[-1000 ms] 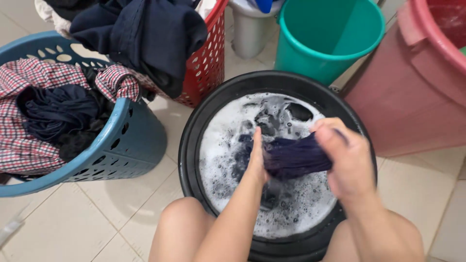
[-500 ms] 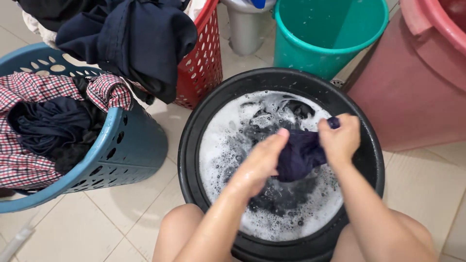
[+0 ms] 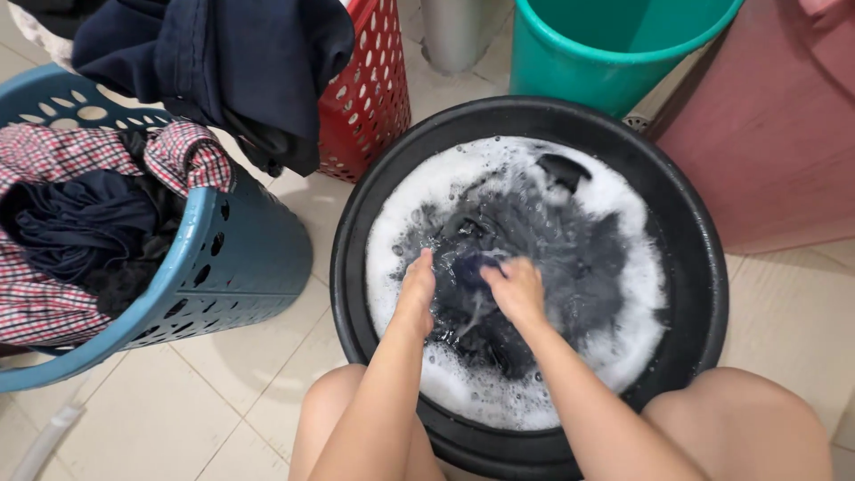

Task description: The person washes clothes by hand, soaking, scrubbing, and wringing out garments in a basin of soapy water before placing them into a laundry basket.

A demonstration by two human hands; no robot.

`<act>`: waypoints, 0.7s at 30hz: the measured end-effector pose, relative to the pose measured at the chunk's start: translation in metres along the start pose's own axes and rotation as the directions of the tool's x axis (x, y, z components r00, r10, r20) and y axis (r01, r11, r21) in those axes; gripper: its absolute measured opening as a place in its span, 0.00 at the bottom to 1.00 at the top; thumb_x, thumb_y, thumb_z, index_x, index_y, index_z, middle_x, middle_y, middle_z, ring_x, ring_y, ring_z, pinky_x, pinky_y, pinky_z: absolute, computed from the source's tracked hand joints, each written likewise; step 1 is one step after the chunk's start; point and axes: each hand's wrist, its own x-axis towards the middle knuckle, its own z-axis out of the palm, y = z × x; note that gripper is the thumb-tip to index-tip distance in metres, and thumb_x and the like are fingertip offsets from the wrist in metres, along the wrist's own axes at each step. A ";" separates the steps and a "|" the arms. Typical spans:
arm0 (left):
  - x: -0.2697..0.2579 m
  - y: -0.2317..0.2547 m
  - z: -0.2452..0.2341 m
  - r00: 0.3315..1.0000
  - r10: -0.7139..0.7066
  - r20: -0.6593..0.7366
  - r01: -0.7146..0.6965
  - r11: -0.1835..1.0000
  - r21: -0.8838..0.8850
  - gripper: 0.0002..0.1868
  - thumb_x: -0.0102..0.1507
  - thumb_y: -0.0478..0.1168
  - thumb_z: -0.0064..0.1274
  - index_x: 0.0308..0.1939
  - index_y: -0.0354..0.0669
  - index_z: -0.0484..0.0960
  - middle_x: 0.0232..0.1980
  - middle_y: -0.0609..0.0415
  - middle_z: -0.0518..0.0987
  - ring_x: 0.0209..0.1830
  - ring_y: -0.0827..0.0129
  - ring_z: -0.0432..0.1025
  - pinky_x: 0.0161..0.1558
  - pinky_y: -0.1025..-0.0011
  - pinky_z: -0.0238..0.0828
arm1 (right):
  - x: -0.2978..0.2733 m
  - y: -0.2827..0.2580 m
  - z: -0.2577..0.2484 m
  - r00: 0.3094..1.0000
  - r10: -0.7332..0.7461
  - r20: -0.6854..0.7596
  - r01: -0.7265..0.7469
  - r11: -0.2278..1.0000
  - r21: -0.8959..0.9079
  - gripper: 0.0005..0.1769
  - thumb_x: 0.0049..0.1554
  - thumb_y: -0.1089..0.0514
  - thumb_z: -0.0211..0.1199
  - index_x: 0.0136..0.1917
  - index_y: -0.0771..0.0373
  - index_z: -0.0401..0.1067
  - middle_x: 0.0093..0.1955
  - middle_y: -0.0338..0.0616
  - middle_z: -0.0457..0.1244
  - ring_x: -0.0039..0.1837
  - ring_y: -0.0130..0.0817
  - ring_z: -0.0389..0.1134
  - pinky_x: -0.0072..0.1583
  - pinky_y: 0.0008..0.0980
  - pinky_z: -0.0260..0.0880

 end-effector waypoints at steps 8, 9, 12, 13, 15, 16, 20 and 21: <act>0.080 -0.056 0.064 0.733 0.391 0.557 -0.028 0.836 -0.549 0.26 0.76 0.60 0.46 0.73 0.55 0.70 0.45 0.52 0.73 0.47 0.64 0.68 0.53 0.61 0.68 | -0.123 -0.136 -0.098 0.752 -0.559 -0.350 0.659 0.637 0.399 0.14 0.50 0.56 0.72 0.43 0.68 0.75 0.52 0.48 0.71 0.53 0.33 0.71 0.57 0.33 0.71; 0.084 -0.057 0.069 0.662 0.397 0.636 0.125 0.778 -0.616 0.21 0.79 0.57 0.46 0.66 0.48 0.72 0.49 0.53 0.77 0.49 0.66 0.72 0.53 0.65 0.70 | -0.121 -0.141 -0.094 0.692 -0.588 -0.420 0.720 0.609 0.333 0.14 0.49 0.55 0.73 0.40 0.68 0.74 0.49 0.48 0.71 0.51 0.33 0.71 0.55 0.34 0.71; 0.057 -0.048 0.086 0.860 0.084 0.503 0.345 0.630 -0.696 0.28 0.70 0.61 0.35 0.51 0.43 0.79 0.47 0.51 0.83 0.46 0.64 0.78 0.48 0.64 0.75 | -0.071 -0.117 -0.086 0.880 -0.300 -0.367 0.439 0.810 0.389 0.09 0.55 0.55 0.69 0.41 0.63 0.79 0.35 0.42 0.71 0.36 0.32 0.73 0.42 0.35 0.73; 0.036 -0.045 0.088 0.920 -0.116 0.374 0.367 0.589 -0.720 0.33 0.64 0.65 0.29 0.47 0.44 0.81 0.44 0.50 0.84 0.43 0.62 0.79 0.45 0.62 0.76 | -0.049 -0.099 -0.085 0.821 -0.352 -0.449 0.514 0.798 0.316 0.11 0.56 0.54 0.70 0.41 0.65 0.77 0.35 0.46 0.70 0.35 0.36 0.71 0.41 0.38 0.71; 0.000 -0.022 0.088 0.972 0.007 0.234 0.103 0.886 -0.453 0.27 0.66 0.57 0.42 0.49 0.35 0.82 0.45 0.49 0.84 0.43 0.60 0.79 0.45 0.61 0.76 | 0.002 -0.056 -0.090 0.772 -0.402 -0.492 0.497 0.865 0.073 0.18 0.58 0.50 0.72 0.38 0.68 0.75 0.34 0.53 0.68 0.35 0.45 0.69 0.41 0.44 0.68; -0.016 -0.010 0.085 0.978 0.093 0.186 -0.039 0.961 -0.273 0.25 0.67 0.53 0.48 0.50 0.31 0.83 0.45 0.48 0.85 0.42 0.60 0.79 0.45 0.60 0.76 | 0.025 -0.031 -0.093 0.793 -0.394 -0.465 0.398 0.913 -0.095 0.24 0.60 0.47 0.73 0.36 0.70 0.75 0.34 0.57 0.67 0.36 0.49 0.68 0.41 0.47 0.66; -0.053 0.032 0.028 0.968 0.121 0.221 -0.071 0.973 -0.221 0.36 0.65 0.63 0.42 0.70 0.47 0.70 0.67 0.48 0.78 0.67 0.55 0.71 0.69 0.48 0.60 | 0.085 0.074 -0.085 0.879 -0.179 -0.442 0.170 0.984 -0.059 0.30 0.62 0.36 0.66 0.57 0.67 0.74 0.57 0.61 0.67 0.59 0.54 0.68 0.60 0.46 0.66; -0.056 0.037 0.018 0.981 0.092 0.172 -0.069 0.988 -0.137 0.36 0.64 0.63 0.41 0.73 0.54 0.65 0.72 0.52 0.70 0.72 0.54 0.62 0.70 0.42 0.53 | 0.091 0.092 -0.069 0.887 -0.183 -0.423 0.210 0.977 0.019 0.36 0.64 0.34 0.64 0.65 0.69 0.68 0.65 0.65 0.63 0.66 0.56 0.63 0.65 0.47 0.62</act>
